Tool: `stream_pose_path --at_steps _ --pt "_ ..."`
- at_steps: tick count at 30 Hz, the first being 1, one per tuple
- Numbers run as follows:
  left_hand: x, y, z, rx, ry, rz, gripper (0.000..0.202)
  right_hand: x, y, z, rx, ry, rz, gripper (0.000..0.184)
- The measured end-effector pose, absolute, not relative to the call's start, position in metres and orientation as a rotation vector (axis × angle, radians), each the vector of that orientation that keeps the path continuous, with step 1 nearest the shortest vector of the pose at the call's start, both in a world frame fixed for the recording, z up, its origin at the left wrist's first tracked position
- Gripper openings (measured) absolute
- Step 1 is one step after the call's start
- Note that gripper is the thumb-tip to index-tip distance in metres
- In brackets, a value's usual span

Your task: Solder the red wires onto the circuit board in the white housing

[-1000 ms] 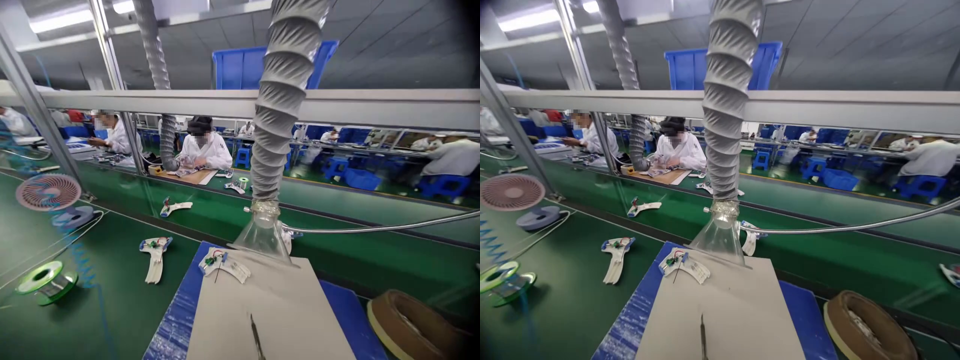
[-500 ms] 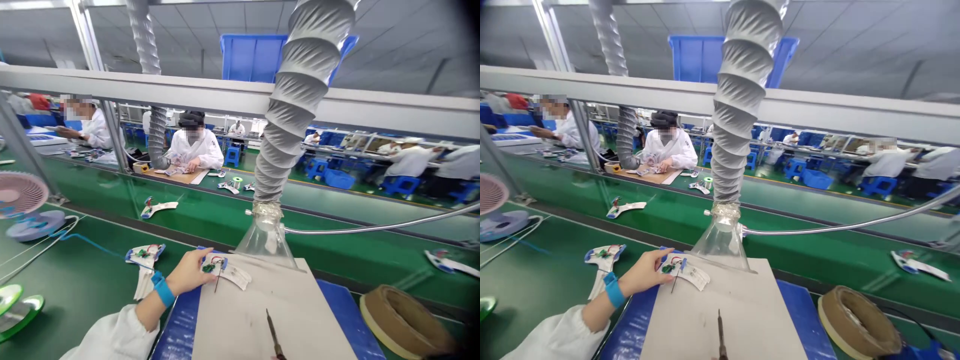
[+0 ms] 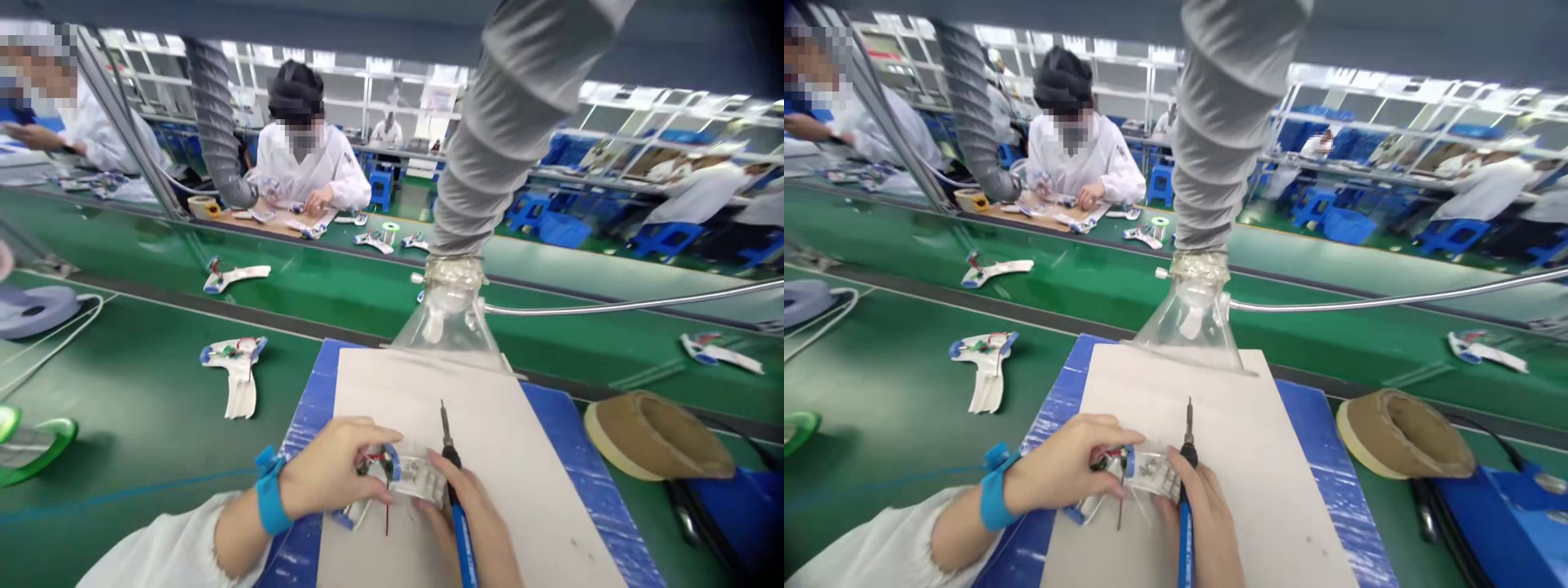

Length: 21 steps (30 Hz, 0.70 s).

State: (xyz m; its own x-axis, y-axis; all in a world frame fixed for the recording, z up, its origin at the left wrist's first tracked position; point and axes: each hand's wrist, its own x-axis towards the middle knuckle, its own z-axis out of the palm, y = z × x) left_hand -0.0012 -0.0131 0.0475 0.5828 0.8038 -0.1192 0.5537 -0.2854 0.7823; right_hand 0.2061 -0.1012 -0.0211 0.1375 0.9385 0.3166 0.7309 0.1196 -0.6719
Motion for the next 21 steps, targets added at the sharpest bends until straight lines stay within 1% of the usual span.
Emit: stream_pose_path --at_steps 3,5,9,13,16,17,19,20,21 --pt "0.005 -0.01 0.05 1.995 1.023 0.451 0.031 0.206 -0.101 -0.013 -1.664 -1.678 0.352 0.032" --pt "0.007 -0.011 0.048 1.968 1.173 0.619 0.02 0.203 -0.1 -0.008 -1.662 -1.692 0.313 0.03" --pt "0.007 -0.014 0.039 1.987 1.495 0.953 0.018 0.197 -0.098 -0.001 -1.675 -1.707 0.228 0.03" --pt "0.009 -0.016 0.034 2.039 1.494 0.932 0.017 0.198 -0.094 0.002 -1.64 -1.729 0.185 0.03" --pt "0.007 -0.019 0.036 1.999 1.431 0.949 0.042 0.2 -0.092 0.009 -1.671 -1.734 0.132 0.031" --pt "0.006 -0.02 0.037 1.994 1.392 0.982 0.041 0.2 -0.093 0.013 -1.691 -1.735 0.11 0.031" --pt "0.002 -0.021 0.039 1.993 1.274 1.067 0.019 0.201 -0.097 0.022 -1.723 -1.752 0.057 0.033" --pt "0.0 -0.021 0.038 1.993 1.213 1.11 0.012 0.201 -0.101 0.026 -1.747 -1.761 0.038 0.033" --pt "-0.001 -0.021 0.037 1.991 1.162 1.146 0.015 0.2 -0.107 0.03 -1.778 -1.75 0.013 0.031"
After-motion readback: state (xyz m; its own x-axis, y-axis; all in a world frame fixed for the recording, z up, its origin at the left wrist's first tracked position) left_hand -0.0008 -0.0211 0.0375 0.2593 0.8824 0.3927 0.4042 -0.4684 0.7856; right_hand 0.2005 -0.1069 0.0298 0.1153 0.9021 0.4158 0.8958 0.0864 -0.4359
